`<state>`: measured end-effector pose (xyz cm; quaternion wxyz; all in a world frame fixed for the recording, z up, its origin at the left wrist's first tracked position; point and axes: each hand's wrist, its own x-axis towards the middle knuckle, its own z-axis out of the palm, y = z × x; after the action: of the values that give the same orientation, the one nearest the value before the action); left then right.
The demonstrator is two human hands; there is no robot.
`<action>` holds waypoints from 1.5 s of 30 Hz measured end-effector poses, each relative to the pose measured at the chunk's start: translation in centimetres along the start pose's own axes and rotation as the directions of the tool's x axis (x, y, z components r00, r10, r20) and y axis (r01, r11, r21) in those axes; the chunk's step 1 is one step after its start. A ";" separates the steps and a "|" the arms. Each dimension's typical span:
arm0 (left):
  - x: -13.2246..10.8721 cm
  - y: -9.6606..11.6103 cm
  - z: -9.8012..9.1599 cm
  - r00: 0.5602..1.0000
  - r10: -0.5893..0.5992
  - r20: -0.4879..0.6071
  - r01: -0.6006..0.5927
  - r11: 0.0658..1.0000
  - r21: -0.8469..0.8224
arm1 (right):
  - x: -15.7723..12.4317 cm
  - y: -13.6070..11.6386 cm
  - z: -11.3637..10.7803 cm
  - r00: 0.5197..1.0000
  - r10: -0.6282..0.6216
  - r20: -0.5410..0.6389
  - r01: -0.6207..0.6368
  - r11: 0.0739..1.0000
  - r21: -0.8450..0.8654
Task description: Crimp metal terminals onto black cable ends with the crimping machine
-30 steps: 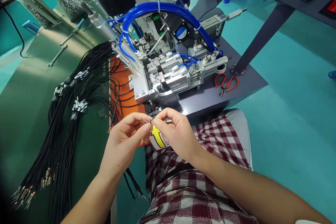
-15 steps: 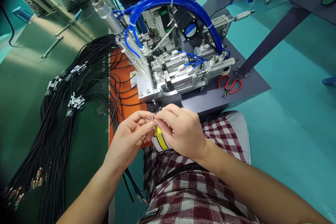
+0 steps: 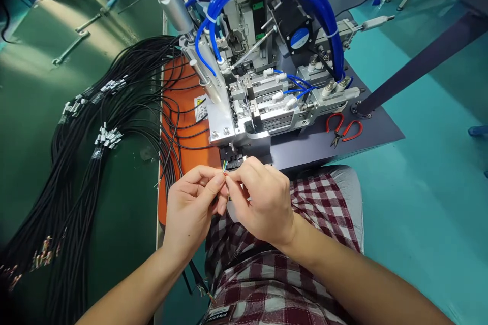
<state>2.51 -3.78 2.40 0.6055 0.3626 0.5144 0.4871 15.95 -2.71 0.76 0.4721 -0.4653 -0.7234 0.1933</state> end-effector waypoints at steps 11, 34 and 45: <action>0.5 0.9 0.1 0.982 -0.179 0.054 0.182 0.981 -0.073 | 0.8 1.0 -1.3 0.993 0.100 0.070 -0.107 0.989 0.102; 0.5 0.6 -0.1 0.980 -0.182 0.079 0.181 0.983 0.016 | 1.2 1.7 -1.7 0.980 0.129 0.150 -0.155 0.971 0.182; 0.4 0.4 -0.2 0.980 -0.175 0.100 0.171 0.984 0.045 | 0.7 2.5 -1.9 0.983 0.102 0.156 -0.135 0.966 0.222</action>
<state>2.18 -3.26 2.63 0.6647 0.3523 0.5206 0.4038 18.71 -1.12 0.20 0.4575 -0.4344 -0.6988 0.3371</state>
